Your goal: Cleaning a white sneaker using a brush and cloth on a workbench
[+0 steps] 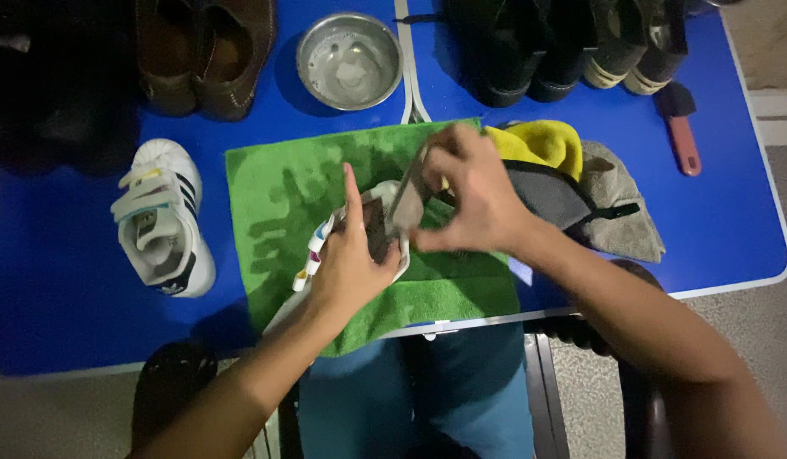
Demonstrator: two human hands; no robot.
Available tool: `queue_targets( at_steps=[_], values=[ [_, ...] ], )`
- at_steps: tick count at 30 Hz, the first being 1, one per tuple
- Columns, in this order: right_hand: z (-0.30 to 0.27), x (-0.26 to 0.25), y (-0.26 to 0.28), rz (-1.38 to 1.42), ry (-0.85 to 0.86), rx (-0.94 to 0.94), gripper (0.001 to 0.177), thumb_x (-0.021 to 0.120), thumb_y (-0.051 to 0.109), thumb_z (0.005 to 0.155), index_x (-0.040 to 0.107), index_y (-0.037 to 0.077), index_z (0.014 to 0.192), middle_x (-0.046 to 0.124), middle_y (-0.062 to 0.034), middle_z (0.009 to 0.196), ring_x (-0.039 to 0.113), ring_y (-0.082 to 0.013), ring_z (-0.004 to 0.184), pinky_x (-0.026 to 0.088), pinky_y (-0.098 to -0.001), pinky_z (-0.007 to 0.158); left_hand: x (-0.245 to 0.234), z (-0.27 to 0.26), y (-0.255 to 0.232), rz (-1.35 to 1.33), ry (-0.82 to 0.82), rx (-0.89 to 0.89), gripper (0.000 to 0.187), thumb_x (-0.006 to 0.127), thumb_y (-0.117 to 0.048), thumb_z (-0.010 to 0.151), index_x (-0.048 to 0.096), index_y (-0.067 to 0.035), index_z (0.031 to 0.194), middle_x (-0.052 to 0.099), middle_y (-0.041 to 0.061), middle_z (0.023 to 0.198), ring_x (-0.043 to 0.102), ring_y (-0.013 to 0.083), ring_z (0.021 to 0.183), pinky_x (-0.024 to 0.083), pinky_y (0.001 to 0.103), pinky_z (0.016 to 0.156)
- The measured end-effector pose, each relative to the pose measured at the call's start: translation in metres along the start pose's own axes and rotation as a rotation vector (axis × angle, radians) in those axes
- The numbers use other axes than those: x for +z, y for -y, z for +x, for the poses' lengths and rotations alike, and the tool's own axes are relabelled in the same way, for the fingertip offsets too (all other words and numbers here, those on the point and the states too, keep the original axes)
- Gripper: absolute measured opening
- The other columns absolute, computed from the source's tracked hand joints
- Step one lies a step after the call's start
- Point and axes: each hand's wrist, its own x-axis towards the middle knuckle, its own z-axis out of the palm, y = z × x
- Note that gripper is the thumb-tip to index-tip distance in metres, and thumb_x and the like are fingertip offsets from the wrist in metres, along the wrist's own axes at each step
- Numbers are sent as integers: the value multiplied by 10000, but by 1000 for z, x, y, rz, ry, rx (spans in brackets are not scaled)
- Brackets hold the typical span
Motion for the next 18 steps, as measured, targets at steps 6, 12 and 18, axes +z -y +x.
queue_targets(
  at_steps=[6,12,18],
  values=[
    [-2,-4,-20,-52,-38,5,565,824,402,431,432,122,725,508,-163,943,551,-384,866,399,-442,721,3,1,1,-7,-8,8,973,608,-204,741,-13,-112,1484,631,314,1024,605,529,902,482,597,770],
    [3,1,-16,-70,-91,77,579,825,428,460,415,146,754,488,-112,972,524,-348,857,358,-410,707,1,6,0,1,4,15,977,603,-212,748,-35,-104,1480,632,302,1029,604,529,911,481,600,768],
    [2,0,-31,-46,-23,9,598,737,605,575,527,80,772,484,-162,942,471,-308,800,323,-445,651,7,10,9,25,-51,102,1014,621,-207,728,-96,-89,1435,666,84,1186,539,503,962,416,516,835]
  ],
)
